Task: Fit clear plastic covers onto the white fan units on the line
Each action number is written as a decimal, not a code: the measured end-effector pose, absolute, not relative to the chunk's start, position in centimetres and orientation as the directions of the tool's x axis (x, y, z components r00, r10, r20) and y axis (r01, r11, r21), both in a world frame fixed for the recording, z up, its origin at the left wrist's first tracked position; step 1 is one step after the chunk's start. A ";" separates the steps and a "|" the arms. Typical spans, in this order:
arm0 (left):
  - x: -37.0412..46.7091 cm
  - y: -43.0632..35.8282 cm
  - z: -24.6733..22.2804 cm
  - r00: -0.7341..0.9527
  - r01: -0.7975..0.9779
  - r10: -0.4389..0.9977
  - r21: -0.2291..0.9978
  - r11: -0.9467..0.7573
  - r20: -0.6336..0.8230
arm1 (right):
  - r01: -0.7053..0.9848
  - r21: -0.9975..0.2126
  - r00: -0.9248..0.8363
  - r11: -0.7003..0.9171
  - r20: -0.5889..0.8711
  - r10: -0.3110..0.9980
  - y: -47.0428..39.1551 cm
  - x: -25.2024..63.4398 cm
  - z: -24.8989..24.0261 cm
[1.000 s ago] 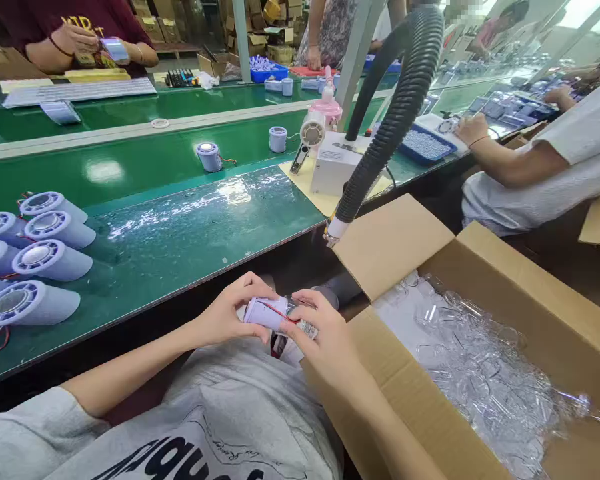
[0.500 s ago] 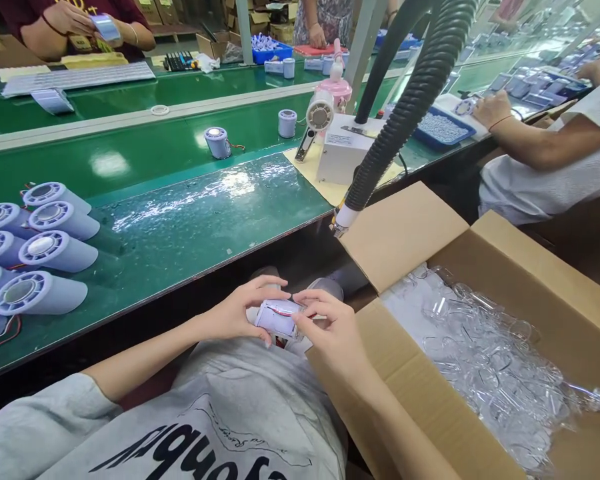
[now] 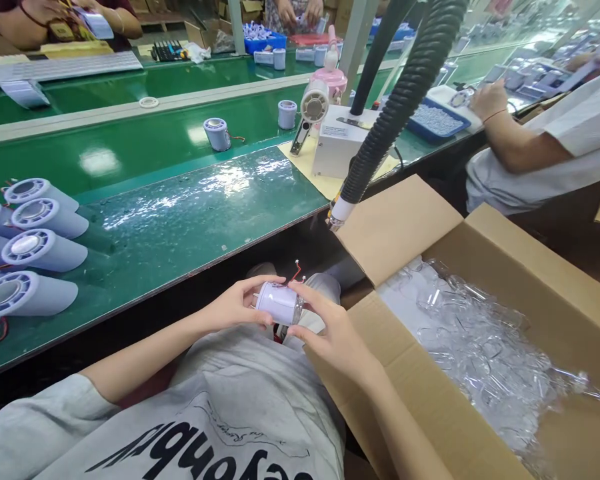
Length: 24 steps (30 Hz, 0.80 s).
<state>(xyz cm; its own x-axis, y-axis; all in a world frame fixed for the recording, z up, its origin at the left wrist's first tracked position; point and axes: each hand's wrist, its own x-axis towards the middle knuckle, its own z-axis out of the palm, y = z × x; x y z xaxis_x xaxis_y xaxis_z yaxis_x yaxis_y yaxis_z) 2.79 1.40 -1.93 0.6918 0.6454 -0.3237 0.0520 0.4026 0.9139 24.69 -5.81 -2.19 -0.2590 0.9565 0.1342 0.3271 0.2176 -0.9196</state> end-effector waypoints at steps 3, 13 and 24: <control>4.6 3.4 -2.6 0.683 0.070 0.651 0.918 0.391 -0.330 | 0.145 -0.980 -0.178 0.135 0.108 0.978 -4.5 25.8 -3.8; 12.8 13.4 0.5 0.761 0.183 0.608 0.974 0.133 -0.226 | -0.097 -0.956 0.110 0.276 0.265 0.958 3.0 30.6 -6.7; 10.8 13.0 0.8 0.768 0.203 0.599 0.973 0.107 -0.226 | -0.051 -0.948 0.004 0.313 0.313 0.950 3.4 29.9 -5.6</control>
<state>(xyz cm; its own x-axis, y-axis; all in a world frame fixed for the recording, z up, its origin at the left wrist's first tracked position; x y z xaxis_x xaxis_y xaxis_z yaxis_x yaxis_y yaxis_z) 10.77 12.96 0.76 0.7679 0.5994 -0.2259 0.2027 0.1072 0.9734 29.95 3.42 -5.65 0.0041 0.9496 0.3133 -0.0513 0.3131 -0.9483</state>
